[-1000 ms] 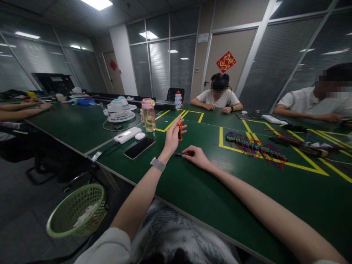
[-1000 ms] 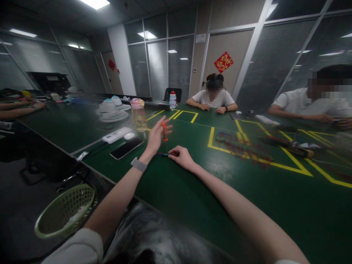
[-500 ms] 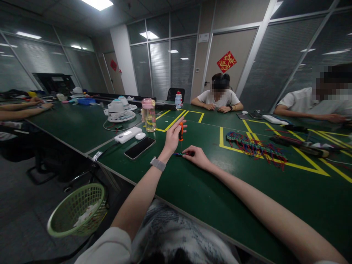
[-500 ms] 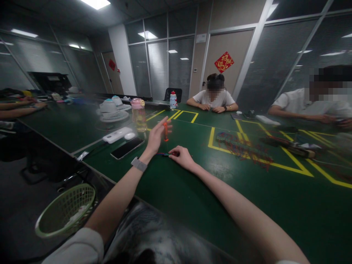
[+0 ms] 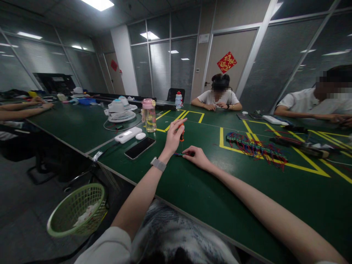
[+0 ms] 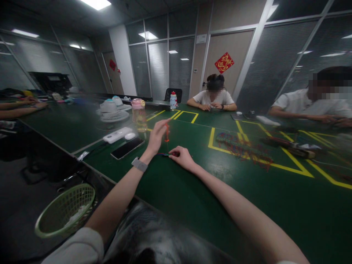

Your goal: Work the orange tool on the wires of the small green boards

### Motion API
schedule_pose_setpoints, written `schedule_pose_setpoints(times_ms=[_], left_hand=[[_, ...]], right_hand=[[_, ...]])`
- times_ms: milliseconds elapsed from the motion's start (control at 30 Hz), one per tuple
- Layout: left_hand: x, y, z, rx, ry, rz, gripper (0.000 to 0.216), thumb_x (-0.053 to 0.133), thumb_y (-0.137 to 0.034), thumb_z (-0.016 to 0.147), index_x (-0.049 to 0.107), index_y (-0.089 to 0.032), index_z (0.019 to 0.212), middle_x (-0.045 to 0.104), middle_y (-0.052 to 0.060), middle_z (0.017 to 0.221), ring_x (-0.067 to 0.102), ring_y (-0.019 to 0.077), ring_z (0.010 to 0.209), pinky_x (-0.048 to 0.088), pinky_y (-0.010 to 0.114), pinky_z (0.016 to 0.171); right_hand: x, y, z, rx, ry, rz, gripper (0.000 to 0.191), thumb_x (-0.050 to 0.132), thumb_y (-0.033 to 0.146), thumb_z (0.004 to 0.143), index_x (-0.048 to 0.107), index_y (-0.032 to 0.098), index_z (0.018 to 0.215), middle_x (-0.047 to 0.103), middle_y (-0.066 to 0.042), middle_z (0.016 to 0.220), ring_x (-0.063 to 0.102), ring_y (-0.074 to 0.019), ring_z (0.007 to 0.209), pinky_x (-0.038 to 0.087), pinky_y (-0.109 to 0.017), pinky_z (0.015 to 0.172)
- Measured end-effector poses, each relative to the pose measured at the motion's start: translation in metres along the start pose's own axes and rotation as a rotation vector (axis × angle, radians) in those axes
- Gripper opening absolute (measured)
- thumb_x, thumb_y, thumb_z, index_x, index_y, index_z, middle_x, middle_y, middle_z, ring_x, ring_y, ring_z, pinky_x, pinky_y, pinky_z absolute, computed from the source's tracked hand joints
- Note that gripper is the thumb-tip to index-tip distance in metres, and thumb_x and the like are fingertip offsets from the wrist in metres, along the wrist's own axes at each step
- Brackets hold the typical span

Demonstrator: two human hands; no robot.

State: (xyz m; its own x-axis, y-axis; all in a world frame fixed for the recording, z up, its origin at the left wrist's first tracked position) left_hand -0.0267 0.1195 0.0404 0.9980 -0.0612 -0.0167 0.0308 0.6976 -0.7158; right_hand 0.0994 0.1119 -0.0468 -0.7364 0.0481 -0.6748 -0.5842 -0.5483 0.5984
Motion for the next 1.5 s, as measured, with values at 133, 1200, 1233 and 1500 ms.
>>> schedule_pose_setpoints(times_ms=[133, 1200, 1233, 1500], left_hand=[[0.008, 0.008, 0.000, -0.088, 0.065, -0.239, 0.035, 0.041, -0.031, 0.090, 0.054, -0.027, 0.123, 0.045, 0.005, 0.138, 0.058, 0.0200, 0.107, 0.052, 0.034, 0.085], [0.003, 0.001, 0.000, -0.003, 0.036, -0.026, 0.034, 0.043, -0.030, 0.090, 0.055, -0.026, 0.122, 0.050, 0.007, 0.131, 0.055, 0.0189, 0.110, 0.049, 0.033, 0.088], [0.004, 0.004, 0.000, -0.035, 0.048, -0.086, 0.036, 0.039, -0.030, 0.091, 0.052, -0.027, 0.125, 0.047, 0.007, 0.134, 0.056, 0.0189, 0.109, 0.051, 0.033, 0.086], [-0.001, 0.005, -0.001, -0.038, -0.047, -0.039, 0.036, 0.057, -0.030, 0.082, 0.058, -0.021, 0.117, 0.062, 0.008, 0.112, 0.062, 0.0165, 0.089, 0.054, 0.030, 0.075]], right_hand=[[0.001, -0.001, 0.000, -0.007, 0.002, 0.008, 0.015, 0.065, 0.022, 0.075, 0.071, 0.016, 0.087, 0.059, -0.003, 0.075, 0.054, -0.0132, 0.067, 0.044, -0.026, 0.064], [0.002, -0.003, 0.001, -0.010, -0.005, 0.009, 0.015, 0.065, 0.022, 0.074, 0.071, 0.017, 0.087, 0.060, -0.003, 0.076, 0.054, -0.0130, 0.067, 0.045, -0.026, 0.064], [0.002, -0.004, 0.001, -0.010, -0.005, 0.009, 0.015, 0.065, 0.022, 0.074, 0.071, 0.017, 0.087, 0.060, -0.003, 0.076, 0.054, -0.0130, 0.067, 0.045, -0.026, 0.064], [0.002, -0.004, 0.001, -0.011, -0.004, 0.024, 0.015, 0.065, 0.022, 0.074, 0.072, 0.017, 0.087, 0.060, -0.003, 0.076, 0.055, -0.0130, 0.067, 0.045, -0.026, 0.064]])
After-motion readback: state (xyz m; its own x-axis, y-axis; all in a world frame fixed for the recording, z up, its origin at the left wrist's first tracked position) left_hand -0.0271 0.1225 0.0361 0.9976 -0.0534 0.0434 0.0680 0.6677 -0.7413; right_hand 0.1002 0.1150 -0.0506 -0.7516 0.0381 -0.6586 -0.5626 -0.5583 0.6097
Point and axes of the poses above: each hand's wrist, its own z-axis towards the middle knuckle, its own x-axis out of the palm, y = z × x, the point moved 6 cm from there along z, towards the middle knuckle
